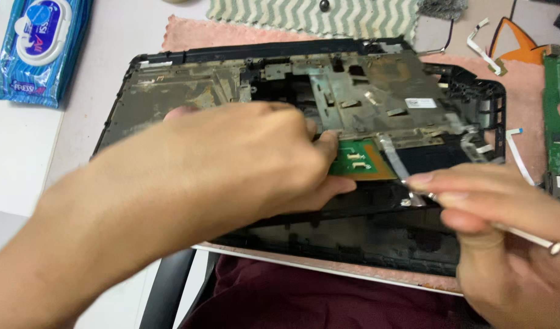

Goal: The person uses a metal tool to pry and detach a green circuit board from the interior of a disassembled laptop chassis. They carefully lift the board, peel off a protective film, and place the component aside on the work surface.

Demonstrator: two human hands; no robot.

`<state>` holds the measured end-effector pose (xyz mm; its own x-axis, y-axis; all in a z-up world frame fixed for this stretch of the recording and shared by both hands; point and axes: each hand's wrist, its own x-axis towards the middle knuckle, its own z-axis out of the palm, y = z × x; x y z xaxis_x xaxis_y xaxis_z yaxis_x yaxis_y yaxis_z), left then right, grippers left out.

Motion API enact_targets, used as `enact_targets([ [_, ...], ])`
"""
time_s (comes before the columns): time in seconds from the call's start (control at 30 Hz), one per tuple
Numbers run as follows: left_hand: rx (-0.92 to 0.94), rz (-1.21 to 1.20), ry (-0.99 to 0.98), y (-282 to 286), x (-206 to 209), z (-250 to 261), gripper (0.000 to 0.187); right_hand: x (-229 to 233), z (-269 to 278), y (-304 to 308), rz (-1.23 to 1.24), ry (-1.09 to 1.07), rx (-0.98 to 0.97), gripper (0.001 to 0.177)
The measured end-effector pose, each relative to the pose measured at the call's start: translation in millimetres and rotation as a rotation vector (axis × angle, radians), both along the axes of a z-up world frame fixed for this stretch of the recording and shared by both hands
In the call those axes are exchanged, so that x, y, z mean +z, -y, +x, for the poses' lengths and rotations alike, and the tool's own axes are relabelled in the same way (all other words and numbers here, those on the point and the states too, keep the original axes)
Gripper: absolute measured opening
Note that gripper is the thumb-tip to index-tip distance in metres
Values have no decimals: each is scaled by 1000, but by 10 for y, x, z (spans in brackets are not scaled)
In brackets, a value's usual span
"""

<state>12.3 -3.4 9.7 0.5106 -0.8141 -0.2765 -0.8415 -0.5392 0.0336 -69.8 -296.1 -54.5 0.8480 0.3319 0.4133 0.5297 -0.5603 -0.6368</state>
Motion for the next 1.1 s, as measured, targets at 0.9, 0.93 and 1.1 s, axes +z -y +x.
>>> enact_targets([
  [0.9, 130, -435, -221, -263, 175, 280, 42, 400, 282, -289, 14, 166, -42, 4],
  [0.93, 142, -437, -233, -262, 172, 282, 43, 391, 287, -296, 24, 176, -48, 4],
  [1.1, 206, -282, -144, -188, 159, 192, 54, 405, 272, -258, 142, -24, -167, 12],
])
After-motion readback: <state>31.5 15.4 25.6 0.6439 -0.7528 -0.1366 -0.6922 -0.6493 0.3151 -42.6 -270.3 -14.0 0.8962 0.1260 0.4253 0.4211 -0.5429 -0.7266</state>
